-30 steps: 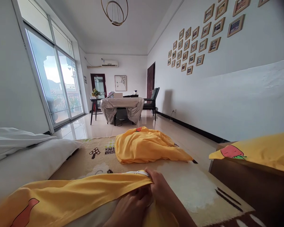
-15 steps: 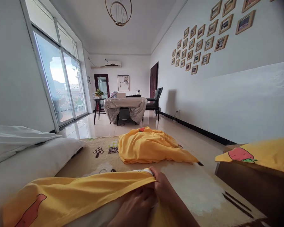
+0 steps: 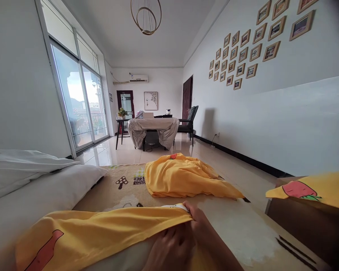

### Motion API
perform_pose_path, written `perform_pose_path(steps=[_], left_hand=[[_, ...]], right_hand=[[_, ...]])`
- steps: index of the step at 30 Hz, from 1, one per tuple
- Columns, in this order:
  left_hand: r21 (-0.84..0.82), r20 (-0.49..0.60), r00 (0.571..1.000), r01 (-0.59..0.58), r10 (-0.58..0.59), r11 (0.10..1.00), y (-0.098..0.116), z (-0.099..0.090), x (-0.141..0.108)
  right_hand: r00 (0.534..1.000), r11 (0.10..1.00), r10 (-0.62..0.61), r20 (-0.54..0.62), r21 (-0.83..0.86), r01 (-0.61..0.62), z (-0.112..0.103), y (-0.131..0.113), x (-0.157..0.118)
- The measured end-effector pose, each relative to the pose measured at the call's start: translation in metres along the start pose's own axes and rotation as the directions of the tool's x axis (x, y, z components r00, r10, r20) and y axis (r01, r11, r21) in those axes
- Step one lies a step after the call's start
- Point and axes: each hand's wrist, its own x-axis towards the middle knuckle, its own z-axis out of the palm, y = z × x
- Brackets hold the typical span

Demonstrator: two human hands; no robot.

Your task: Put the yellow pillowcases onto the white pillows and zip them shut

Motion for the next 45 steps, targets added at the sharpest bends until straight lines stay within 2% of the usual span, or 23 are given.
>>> perform_pose_path(steps=[5,11,16,23,31,34,38,45], left_hand=[[-0.174,0.11,0.992,0.079,-0.061,0.982,-0.004,-0.003,-0.001],[-0.288,0.084,0.995,0.079,-0.057,0.954,-0.004,-0.008,0.0],[-0.323,0.095,0.991,0.121,-0.095,0.939,-0.004,-0.007,-0.001],[-0.343,0.133,0.987,0.127,-0.086,0.931,-0.002,-0.015,0.0],[-0.321,0.109,0.992,0.09,-0.058,0.943,-0.004,-0.018,0.002],[-0.315,0.091,0.995,0.073,-0.046,0.946,-0.003,-0.019,0.003],[-0.309,0.066,0.997,0.057,-0.039,0.949,-0.002,-0.016,0.003],[-0.243,0.009,1.0,0.012,-0.01,0.97,-0.003,-0.009,0.003]], right_hand=[[1.0,1.0,0.016,0.006,0.024,-0.016,0.001,-0.003,-0.001],[1.0,0.995,0.008,-0.012,-0.095,-0.009,-0.004,-0.006,-0.003],[0.996,0.991,0.029,0.079,-0.132,-0.018,-0.009,-0.005,-0.007],[0.999,0.958,0.022,0.037,-0.286,-0.011,-0.007,0.003,-0.005],[0.999,0.983,-0.023,-0.049,-0.182,0.013,-0.002,-0.001,-0.001],[0.999,0.999,-0.002,-0.041,-0.054,0.0,-0.001,-0.001,-0.001],[0.999,0.994,0.022,0.025,0.106,-0.024,0.0,0.002,-0.001],[1.0,0.995,0.018,0.015,0.098,-0.019,0.0,0.003,-0.001]])
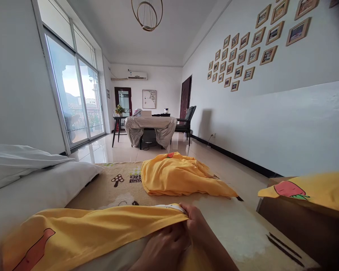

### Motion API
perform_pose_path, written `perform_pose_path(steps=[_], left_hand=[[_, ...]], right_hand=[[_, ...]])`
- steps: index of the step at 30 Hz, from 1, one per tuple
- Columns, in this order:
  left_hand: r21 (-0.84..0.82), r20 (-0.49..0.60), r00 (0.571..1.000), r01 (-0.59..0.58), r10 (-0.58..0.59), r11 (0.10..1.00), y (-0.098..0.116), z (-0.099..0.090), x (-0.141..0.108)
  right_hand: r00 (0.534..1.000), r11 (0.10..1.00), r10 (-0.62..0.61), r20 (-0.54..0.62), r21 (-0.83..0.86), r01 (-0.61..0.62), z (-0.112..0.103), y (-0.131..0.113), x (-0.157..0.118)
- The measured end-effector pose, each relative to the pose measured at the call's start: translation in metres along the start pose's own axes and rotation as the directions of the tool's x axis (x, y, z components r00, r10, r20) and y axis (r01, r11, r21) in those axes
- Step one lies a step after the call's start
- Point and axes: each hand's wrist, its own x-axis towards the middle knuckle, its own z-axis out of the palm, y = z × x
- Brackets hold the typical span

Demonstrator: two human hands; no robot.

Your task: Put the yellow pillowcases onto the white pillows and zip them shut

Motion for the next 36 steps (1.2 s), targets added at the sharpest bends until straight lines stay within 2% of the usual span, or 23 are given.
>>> perform_pose_path(steps=[4,11,13,14,16,18,20,24,27,28,30,34,36], left_hand=[[-0.023,-0.003,1.0,0.011,-0.011,1.0,0.0,-0.001,0.0],[-0.08,-0.014,0.996,0.086,-0.087,0.993,0.001,0.003,-0.001],[-0.073,-0.065,0.993,0.098,-0.102,0.993,-0.001,0.007,-0.002],[-0.065,-0.124,0.987,0.091,-0.098,0.994,-0.001,0.01,-0.001],[-0.051,-0.309,0.949,0.041,-0.055,0.998,-0.002,0.015,-0.001],[-0.013,-0.484,0.874,-0.037,0.026,0.999,-0.002,0.016,0.0],[0.035,-0.584,0.802,-0.129,0.125,0.991,-0.001,0.013,0.002],[-0.02,-0.608,0.758,-0.31,0.234,0.951,0.001,0.006,0.005],[-0.02,-0.61,0.736,-0.384,0.293,0.923,0.0,0.006,0.003],[-0.005,-0.607,0.732,-0.393,0.31,0.919,0.0,0.005,0.002],[-0.021,-0.565,0.765,-0.388,0.309,0.921,0.001,0.002,0.0],[-0.202,-0.472,0.85,-0.363,0.234,0.91,0.003,-0.006,-0.002],[-0.26,-0.474,0.86,-0.341,0.188,0.904,0.002,-0.003,-0.004]], right_hand=[[1.0,0.999,0.001,0.031,0.032,-0.002,-0.001,0.0,0.001],[0.999,0.999,0.026,-0.03,-0.042,-0.027,0.0,0.002,0.0],[0.999,0.999,0.04,-0.027,-0.006,-0.041,-0.001,0.002,0.001],[0.999,0.999,0.045,-0.02,0.013,-0.045,-0.001,0.002,0.001],[0.999,0.998,0.044,-0.012,0.04,-0.044,-0.002,0.0,0.002],[0.999,0.998,0.04,-0.008,0.052,-0.039,-0.003,-0.001,0.002],[0.999,0.997,0.033,-0.01,0.068,-0.033,-0.003,-0.003,0.001],[0.999,0.997,0.013,-0.044,0.071,-0.01,-0.003,-0.004,0.0],[0.999,0.994,0.004,-0.033,0.107,0.0,-0.002,-0.006,-0.002],[1.0,0.993,0.001,-0.025,0.12,0.002,-0.002,-0.007,-0.003],[1.0,0.991,0.001,-0.019,0.133,0.002,-0.002,-0.011,-0.005],[0.999,0.994,0.027,-0.039,0.111,-0.023,-0.002,-0.018,-0.007],[0.998,0.995,0.038,-0.053,0.089,-0.033,-0.002,-0.021,-0.008]])
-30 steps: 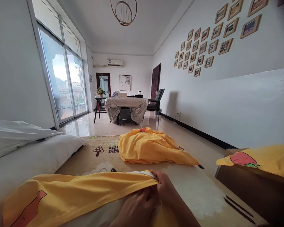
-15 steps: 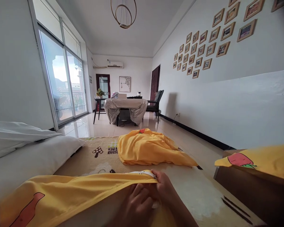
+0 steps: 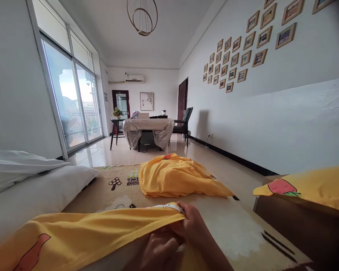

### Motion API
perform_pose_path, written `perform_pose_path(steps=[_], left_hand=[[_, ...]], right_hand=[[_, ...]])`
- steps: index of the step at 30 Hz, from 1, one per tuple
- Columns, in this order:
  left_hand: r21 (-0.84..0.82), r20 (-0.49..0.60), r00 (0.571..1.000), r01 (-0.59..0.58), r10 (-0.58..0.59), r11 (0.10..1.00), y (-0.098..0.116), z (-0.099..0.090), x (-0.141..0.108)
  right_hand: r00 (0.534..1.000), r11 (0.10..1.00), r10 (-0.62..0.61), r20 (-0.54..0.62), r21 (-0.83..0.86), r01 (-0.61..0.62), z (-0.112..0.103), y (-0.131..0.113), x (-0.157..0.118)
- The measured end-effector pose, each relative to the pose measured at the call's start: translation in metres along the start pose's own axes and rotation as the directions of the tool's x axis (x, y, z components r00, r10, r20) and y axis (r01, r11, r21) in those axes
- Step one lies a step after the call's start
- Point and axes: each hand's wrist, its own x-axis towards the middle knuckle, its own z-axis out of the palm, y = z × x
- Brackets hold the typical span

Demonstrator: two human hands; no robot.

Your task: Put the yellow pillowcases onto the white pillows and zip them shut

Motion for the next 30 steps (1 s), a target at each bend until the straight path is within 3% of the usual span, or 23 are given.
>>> perform_pose_path(steps=[3,6,12,16,21,27,30], left_hand=[[0.049,-0.076,0.97,0.235,-0.231,0.971,-0.002,0.006,-0.012],[0.042,-0.052,0.847,0.531,-0.529,0.846,-0.003,0.009,-0.018],[-0.239,0.119,0.677,0.729,-0.726,0.641,-0.005,0.007,-0.005],[-0.298,0.033,0.702,0.687,-0.712,0.663,-0.009,0.01,-0.017],[-0.319,-0.07,0.676,0.682,-0.734,0.658,-0.012,0.011,-0.025],[-0.425,-0.055,0.667,0.658,-0.743,0.622,-0.015,0.016,-0.016],[-0.505,0.004,0.644,0.662,-0.765,0.554,-0.016,0.022,-0.015]], right_hand=[[1.0,1.0,-0.007,0.0,-0.015,0.007,-0.001,-0.004,-0.001],[1.0,1.0,-0.016,0.02,-0.026,0.016,-0.002,-0.007,-0.003],[0.999,0.997,-0.039,0.015,-0.069,0.04,-0.003,-0.003,-0.004],[0.999,0.992,-0.037,0.006,-0.121,0.037,-0.004,0.001,-0.002],[1.0,0.986,-0.027,0.005,-0.162,0.028,-0.006,0.0,-0.002],[0.999,0.988,-0.027,0.03,-0.151,0.032,-0.002,-0.002,-0.002],[0.999,0.984,-0.026,0.037,-0.176,0.032,-0.001,-0.001,-0.003]])
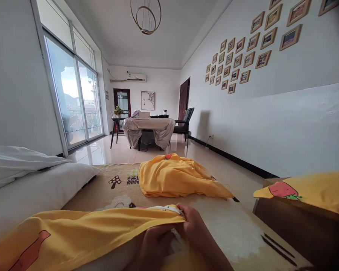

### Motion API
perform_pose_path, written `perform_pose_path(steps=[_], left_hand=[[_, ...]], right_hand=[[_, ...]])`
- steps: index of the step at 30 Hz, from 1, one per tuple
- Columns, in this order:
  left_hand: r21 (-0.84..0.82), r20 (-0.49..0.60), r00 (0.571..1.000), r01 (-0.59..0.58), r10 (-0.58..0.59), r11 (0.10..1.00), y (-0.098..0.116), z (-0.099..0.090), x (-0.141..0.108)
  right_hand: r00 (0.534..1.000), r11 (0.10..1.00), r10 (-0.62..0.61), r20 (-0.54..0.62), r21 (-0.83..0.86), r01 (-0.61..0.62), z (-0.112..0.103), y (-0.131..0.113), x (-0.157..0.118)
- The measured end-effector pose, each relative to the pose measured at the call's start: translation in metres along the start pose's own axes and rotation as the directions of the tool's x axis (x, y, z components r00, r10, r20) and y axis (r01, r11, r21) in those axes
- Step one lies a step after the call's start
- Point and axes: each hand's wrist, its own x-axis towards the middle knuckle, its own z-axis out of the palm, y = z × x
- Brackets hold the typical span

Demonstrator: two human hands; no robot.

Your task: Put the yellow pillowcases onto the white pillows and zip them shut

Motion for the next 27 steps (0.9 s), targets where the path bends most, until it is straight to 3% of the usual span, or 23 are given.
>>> perform_pose_path(steps=[5,17,27], left_hand=[[-0.005,-0.069,0.996,0.052,-0.052,0.999,-0.002,0.004,0.002],[0.004,-0.008,0.997,0.073,-0.072,0.997,0.006,0.003,0.002],[0.088,-0.018,1.0,0.007,-0.005,0.996,0.01,0.002,0.0]], right_hand=[[0.998,0.998,0.035,-0.058,-0.058,-0.039,0.001,0.004,-0.002],[0.995,0.998,0.044,-0.087,-0.04,-0.048,0.005,0.008,-0.006],[0.998,0.997,0.028,-0.052,-0.069,-0.032,0.002,0.006,-0.003]])
